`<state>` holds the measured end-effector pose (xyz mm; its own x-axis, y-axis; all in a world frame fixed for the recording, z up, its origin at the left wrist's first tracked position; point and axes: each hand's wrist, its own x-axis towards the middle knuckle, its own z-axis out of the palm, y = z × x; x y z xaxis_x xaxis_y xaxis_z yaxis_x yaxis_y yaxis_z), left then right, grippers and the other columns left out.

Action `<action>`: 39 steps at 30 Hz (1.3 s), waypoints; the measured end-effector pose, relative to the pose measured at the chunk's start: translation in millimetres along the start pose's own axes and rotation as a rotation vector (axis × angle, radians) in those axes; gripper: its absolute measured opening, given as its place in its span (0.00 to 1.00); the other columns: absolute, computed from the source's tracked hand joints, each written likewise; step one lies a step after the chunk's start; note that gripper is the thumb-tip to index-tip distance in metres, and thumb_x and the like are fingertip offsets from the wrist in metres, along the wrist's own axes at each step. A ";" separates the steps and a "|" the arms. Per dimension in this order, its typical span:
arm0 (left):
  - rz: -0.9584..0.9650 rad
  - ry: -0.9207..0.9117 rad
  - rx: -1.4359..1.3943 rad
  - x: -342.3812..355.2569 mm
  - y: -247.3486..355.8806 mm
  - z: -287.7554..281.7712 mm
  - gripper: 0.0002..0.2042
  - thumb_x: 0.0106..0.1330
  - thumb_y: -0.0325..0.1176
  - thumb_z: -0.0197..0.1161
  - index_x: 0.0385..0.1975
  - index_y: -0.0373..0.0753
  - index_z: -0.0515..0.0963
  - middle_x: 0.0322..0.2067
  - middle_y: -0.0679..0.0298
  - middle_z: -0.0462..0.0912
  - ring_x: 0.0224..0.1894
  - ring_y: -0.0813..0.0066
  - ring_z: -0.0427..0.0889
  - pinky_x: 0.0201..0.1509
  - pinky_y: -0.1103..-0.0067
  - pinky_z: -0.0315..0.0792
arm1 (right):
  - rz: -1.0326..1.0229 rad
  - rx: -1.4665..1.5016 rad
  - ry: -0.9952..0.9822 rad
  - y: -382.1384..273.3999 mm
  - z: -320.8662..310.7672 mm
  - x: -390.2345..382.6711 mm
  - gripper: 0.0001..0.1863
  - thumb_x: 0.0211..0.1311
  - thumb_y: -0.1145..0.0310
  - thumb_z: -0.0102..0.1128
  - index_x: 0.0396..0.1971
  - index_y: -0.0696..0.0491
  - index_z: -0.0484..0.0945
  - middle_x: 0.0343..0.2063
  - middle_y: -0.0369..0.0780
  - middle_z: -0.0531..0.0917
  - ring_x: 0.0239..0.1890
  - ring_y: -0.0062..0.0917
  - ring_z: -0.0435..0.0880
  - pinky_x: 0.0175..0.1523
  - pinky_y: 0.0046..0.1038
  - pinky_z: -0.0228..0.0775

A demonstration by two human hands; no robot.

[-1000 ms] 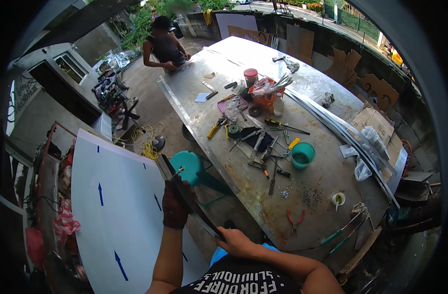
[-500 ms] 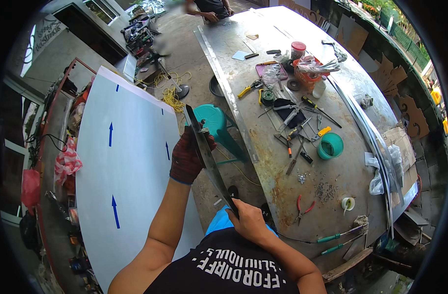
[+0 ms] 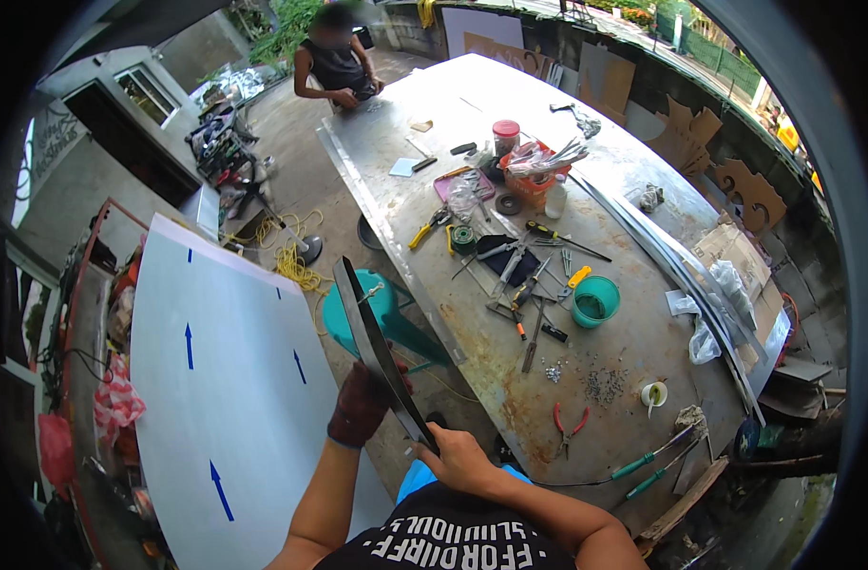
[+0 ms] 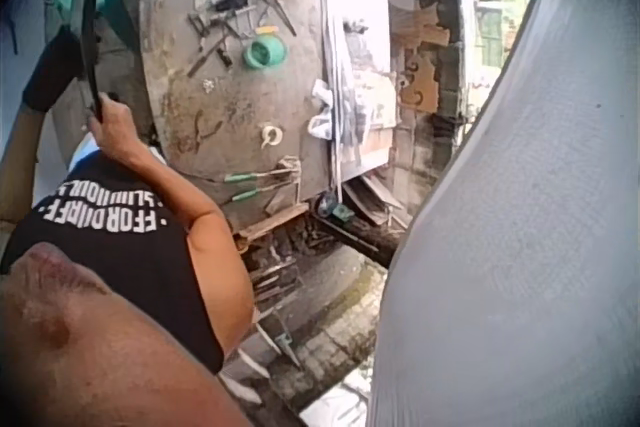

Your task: Soldering and joining components of a metal frame for sign assembly.

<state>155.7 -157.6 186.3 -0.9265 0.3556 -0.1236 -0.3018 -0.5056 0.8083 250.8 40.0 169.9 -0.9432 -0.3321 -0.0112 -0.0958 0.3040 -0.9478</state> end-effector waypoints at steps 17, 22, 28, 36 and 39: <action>-0.105 0.320 0.106 -1.8 -20.7 -11.1 0.21 0.77 0.51 0.55 0.52 0.38 0.76 0.42 0.58 0.84 0.36 0.69 0.84 0.44 0.70 0.79 | 0.075 0.063 -0.250 30.8 -30.0 -7.6 0.35 0.72 0.46 0.60 0.69 0.53 0.68 0.51 0.47 0.85 0.52 0.43 0.85 0.56 0.40 0.76; -0.113 0.263 0.229 -14.4 -5.9 -11.7 0.21 0.77 0.49 0.54 0.56 0.38 0.73 0.44 0.55 0.84 0.36 0.69 0.84 0.41 0.70 0.79 | 0.171 -0.027 -0.141 43.8 -45.0 -18.6 0.34 0.70 0.48 0.64 0.67 0.53 0.70 0.50 0.47 0.84 0.49 0.41 0.85 0.54 0.38 0.77; -0.099 0.196 0.190 -10.1 9.4 4.1 0.29 0.76 0.45 0.54 0.75 0.46 0.57 0.55 0.51 0.80 0.36 0.69 0.84 0.39 0.72 0.79 | 0.125 -0.114 -0.059 38.6 -50.4 -14.4 0.30 0.69 0.53 0.65 0.65 0.53 0.72 0.51 0.48 0.82 0.47 0.41 0.85 0.54 0.39 0.77; -0.081 0.109 0.179 4.0 12.2 7.0 0.38 0.74 0.39 0.56 0.81 0.53 0.45 0.61 0.51 0.77 0.32 0.70 0.83 0.35 0.72 0.80 | 0.045 -0.174 0.020 41.0 -43.5 -22.6 0.27 0.69 0.57 0.65 0.63 0.53 0.73 0.49 0.47 0.82 0.49 0.42 0.84 0.56 0.40 0.76; -0.133 0.070 0.135 10.4 6.9 8.1 0.38 0.74 0.39 0.56 0.80 0.53 0.45 0.61 0.51 0.77 0.33 0.69 0.84 0.37 0.71 0.81 | 0.050 -0.176 0.040 40.3 -44.1 -29.9 0.26 0.69 0.59 0.65 0.62 0.53 0.74 0.49 0.47 0.82 0.49 0.42 0.84 0.55 0.40 0.76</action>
<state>145.9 -151.0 195.2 -0.8952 0.3544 -0.2703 -0.3940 -0.3457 0.8516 261.1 101.6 146.1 -0.9596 -0.2783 -0.0406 -0.0998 0.4719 -0.8760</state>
